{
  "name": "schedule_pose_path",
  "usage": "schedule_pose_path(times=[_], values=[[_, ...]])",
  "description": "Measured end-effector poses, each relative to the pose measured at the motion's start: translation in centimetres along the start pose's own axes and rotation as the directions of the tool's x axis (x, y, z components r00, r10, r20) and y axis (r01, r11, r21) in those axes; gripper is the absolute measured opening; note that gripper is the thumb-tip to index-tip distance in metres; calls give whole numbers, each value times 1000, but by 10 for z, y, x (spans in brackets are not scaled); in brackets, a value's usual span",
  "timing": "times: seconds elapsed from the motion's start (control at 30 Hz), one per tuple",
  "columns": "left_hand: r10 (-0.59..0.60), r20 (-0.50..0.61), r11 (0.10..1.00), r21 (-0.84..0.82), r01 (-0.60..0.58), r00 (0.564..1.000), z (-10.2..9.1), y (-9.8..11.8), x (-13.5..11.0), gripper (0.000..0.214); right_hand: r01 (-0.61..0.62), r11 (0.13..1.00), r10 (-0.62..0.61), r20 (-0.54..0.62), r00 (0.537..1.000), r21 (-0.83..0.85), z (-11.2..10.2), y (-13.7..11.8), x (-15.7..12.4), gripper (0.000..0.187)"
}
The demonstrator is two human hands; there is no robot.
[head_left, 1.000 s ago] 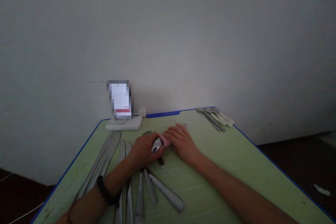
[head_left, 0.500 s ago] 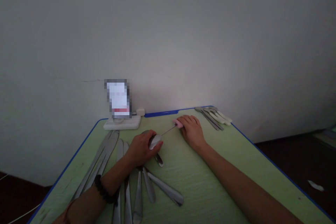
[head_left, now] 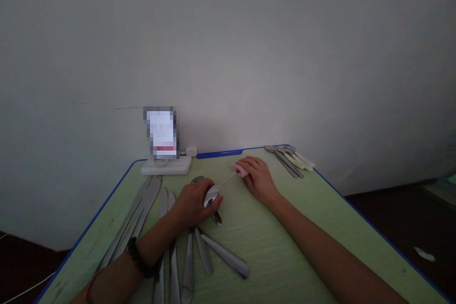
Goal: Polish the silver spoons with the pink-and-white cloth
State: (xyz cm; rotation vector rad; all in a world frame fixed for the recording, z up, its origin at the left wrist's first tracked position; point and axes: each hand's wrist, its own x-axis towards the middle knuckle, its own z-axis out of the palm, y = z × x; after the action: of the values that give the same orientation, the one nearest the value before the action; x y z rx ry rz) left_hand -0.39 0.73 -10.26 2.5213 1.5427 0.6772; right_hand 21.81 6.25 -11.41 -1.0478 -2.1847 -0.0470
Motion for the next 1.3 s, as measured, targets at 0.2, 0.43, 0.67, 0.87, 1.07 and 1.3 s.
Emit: schedule_pose_path(times=[0.2,0.43,0.67,0.87,1.07,1.3], values=[[5,45,1000,21,-5,999,-2,-1,1,28,145,986,-155,147,977,77,3,-19,-1,34],[-95,6,993,-75,95,995,-1,-1,2,31,-85,995,84,-17,996,-47,5,-6,0,34],[-73,-7,990,-120,72,997,-2,-1,2,31,-196,980,191,-112,975,-30,7,-2,0,38],[-77,-17,988,-139,73,997,1,-1,1,28,-164,985,168,-80,983,55,7,1,0,35],[-33,7,995,-98,34,999,-1,0,0,26,-128,990,130,-31,991,61,7,3,0,36],[15,28,1000,2,-15,1000,0,-1,0,26,-91,992,90,9,996,92,6,1,0,34]])
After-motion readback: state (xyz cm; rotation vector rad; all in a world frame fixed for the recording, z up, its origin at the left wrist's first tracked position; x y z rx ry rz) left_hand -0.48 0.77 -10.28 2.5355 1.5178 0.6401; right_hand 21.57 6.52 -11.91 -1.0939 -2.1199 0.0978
